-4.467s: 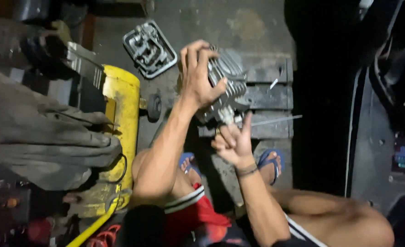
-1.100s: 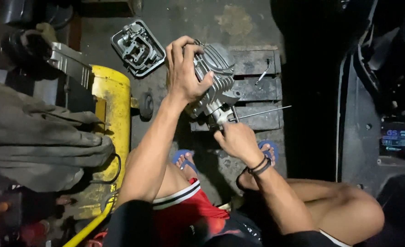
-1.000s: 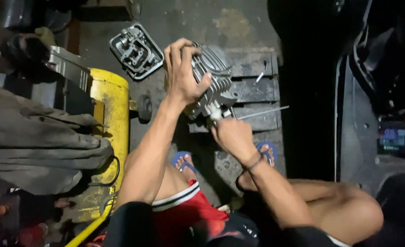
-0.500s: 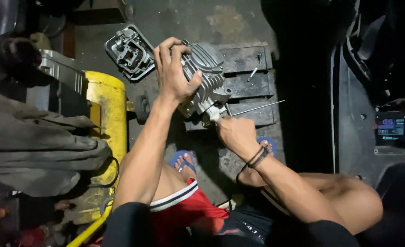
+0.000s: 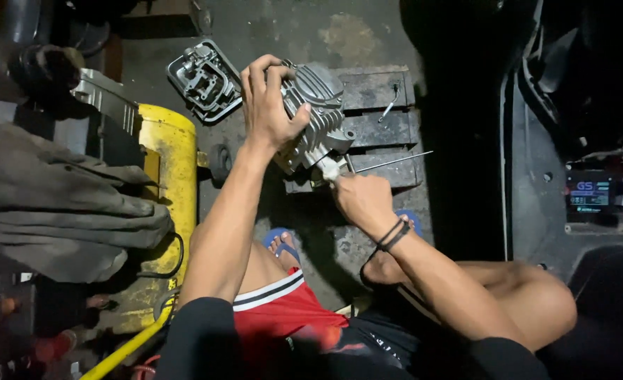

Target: Cleaning and inspecting a motorcycle cylinder head using a cloth and a small tool.

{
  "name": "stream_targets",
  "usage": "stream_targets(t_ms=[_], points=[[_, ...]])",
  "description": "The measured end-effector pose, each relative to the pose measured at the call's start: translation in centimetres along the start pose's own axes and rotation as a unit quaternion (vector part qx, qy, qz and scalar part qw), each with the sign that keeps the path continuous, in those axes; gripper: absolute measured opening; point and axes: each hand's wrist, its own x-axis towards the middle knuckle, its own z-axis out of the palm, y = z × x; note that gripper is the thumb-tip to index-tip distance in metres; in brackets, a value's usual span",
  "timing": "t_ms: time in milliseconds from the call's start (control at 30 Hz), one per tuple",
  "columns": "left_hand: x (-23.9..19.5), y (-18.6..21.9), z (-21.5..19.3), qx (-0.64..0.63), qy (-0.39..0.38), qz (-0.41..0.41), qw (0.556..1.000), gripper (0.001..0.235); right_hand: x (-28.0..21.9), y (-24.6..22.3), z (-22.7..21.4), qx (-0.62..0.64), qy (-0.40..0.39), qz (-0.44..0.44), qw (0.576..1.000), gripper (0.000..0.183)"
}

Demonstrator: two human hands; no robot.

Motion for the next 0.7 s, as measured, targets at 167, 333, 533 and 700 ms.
stream_targets(t_ms=[167, 333, 533, 700], points=[[-0.1, -0.1, 0.3, -0.006, -0.003, -0.006, 1.0, 0.059, -2.2, 2.1, -1.5, 0.007, -0.031, 0.011, 0.999, 0.02], [-0.2, 0.1, -0.1, -0.009, -0.003, -0.005, 1.0, 0.058, -4.2, 3.3, -6.1, 0.267, -0.072, 0.133, 0.952, 0.03], [0.2, -0.1, 0.0, 0.009, -0.009, 0.015, 1.0, 0.064, -6.5, 5.6, -5.2, 0.924, -0.069, 0.085, 0.366, 0.008], [0.4, 2.6, -2.5, 0.007, 0.032, -0.011, 0.999, 0.058, -6.8, 5.2, -6.6, 0.977, -0.043, -0.078, 0.192, 0.037]])
